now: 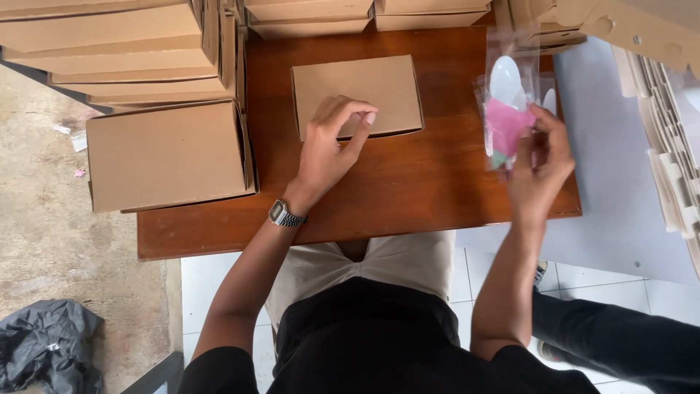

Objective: The person is packing plastic-wrapped cutlery into cardboard food boxes and closing the lids.

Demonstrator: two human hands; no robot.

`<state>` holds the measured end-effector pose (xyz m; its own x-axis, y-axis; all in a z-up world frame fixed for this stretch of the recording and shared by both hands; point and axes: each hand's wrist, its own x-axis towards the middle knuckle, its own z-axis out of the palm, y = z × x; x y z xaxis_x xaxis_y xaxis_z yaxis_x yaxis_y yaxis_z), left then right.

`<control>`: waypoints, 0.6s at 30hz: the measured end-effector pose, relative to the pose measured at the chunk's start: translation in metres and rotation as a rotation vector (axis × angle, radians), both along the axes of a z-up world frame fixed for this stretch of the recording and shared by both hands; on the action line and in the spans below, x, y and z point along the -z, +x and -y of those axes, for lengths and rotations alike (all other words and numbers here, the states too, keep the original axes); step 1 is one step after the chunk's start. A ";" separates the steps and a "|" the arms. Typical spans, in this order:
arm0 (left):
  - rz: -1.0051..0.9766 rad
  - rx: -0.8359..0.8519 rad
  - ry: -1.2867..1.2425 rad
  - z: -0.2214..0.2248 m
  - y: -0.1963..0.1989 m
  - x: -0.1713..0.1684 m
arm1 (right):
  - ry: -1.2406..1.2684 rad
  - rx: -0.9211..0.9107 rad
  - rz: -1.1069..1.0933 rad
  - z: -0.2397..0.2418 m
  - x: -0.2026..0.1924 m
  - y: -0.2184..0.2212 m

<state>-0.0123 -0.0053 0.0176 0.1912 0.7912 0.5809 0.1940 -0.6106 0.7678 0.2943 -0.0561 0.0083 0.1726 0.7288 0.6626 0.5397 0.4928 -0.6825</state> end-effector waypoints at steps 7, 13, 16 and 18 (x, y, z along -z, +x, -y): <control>-0.306 -0.181 0.220 -0.002 0.001 0.009 | -0.140 0.332 0.686 -0.003 0.011 0.037; -0.428 -0.187 0.236 -0.005 0.003 0.014 | -0.132 0.068 0.522 0.065 -0.081 0.000; -0.458 -0.203 0.230 -0.003 0.003 0.015 | -0.012 0.062 0.482 0.104 -0.110 0.043; -0.456 -0.200 0.239 -0.004 0.002 0.014 | 0.051 0.166 0.502 0.116 -0.115 0.089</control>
<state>-0.0101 -0.0011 0.0041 0.3252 0.6944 0.6419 0.6045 -0.6747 0.4235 0.3829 -0.1719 0.1237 -0.0645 0.6831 0.7275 0.8675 0.3986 -0.2974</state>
